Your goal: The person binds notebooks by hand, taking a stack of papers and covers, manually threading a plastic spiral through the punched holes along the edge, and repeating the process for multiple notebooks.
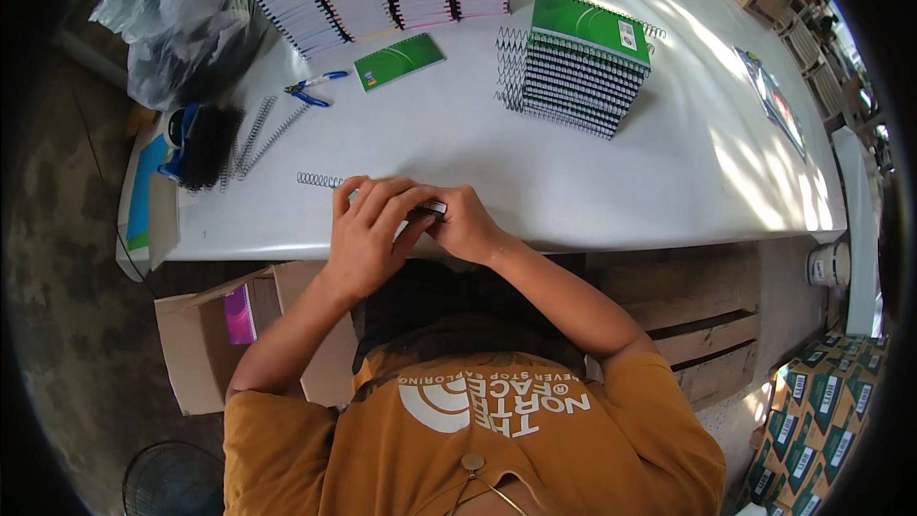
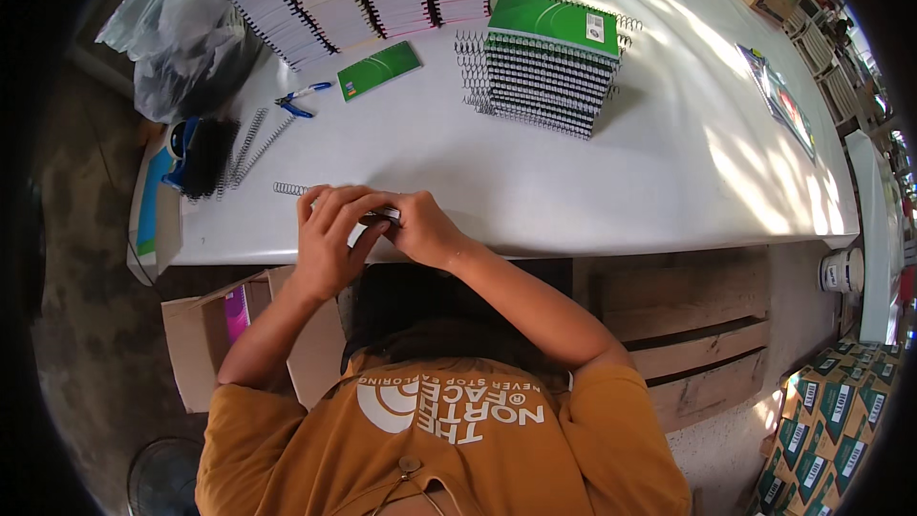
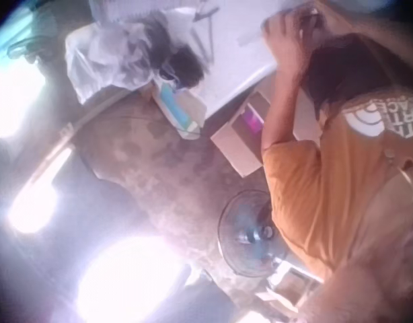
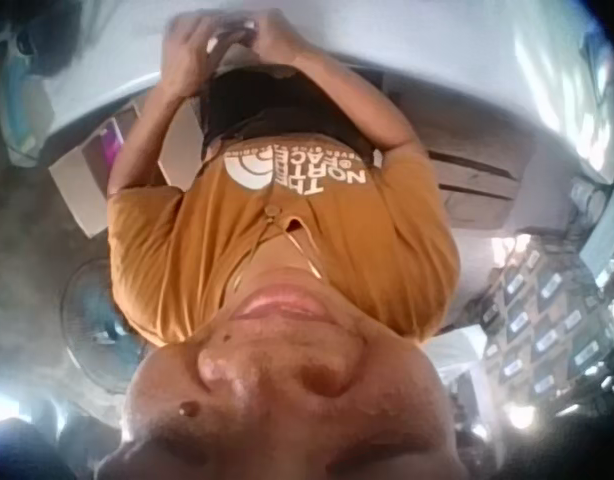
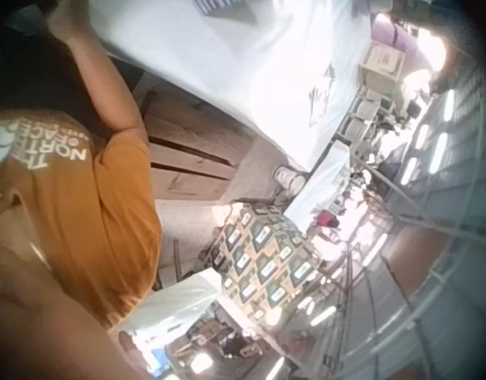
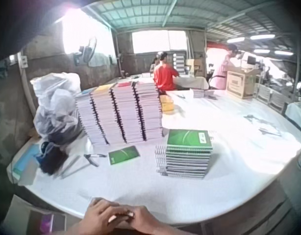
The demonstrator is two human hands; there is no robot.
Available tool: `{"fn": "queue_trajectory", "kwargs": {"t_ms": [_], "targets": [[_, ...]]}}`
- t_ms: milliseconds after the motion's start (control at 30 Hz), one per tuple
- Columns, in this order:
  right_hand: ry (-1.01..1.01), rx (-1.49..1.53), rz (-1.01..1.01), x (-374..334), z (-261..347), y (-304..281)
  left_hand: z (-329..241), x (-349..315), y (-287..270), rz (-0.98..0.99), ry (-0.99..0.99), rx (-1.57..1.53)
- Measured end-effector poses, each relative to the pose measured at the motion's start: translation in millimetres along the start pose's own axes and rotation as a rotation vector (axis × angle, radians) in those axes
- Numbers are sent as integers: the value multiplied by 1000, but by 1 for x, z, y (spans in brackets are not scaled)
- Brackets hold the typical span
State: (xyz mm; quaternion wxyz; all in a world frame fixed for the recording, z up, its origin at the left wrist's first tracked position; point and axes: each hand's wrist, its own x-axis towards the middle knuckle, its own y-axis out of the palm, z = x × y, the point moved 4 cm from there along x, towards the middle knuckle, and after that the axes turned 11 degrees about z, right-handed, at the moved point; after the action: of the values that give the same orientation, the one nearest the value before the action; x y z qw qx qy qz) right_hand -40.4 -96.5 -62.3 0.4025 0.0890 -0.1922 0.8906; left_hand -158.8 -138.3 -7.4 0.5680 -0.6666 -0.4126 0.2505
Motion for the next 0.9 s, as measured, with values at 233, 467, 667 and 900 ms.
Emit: {"fn": "queue_trajectory", "kwargs": {"t_ms": [233,467,667,900], "targets": [[-420,-912,9,10,23,22,33,30,-10,-163,-303,-322],[-148,-284,-149,25,19,17,40,74,-74,-681,-220,110],[-48,-9,-74,11,0,3,28,31,4,-570,-6,177],[-28,67,-59,12,0,0,3,-18,31,-124,76,347]]}}
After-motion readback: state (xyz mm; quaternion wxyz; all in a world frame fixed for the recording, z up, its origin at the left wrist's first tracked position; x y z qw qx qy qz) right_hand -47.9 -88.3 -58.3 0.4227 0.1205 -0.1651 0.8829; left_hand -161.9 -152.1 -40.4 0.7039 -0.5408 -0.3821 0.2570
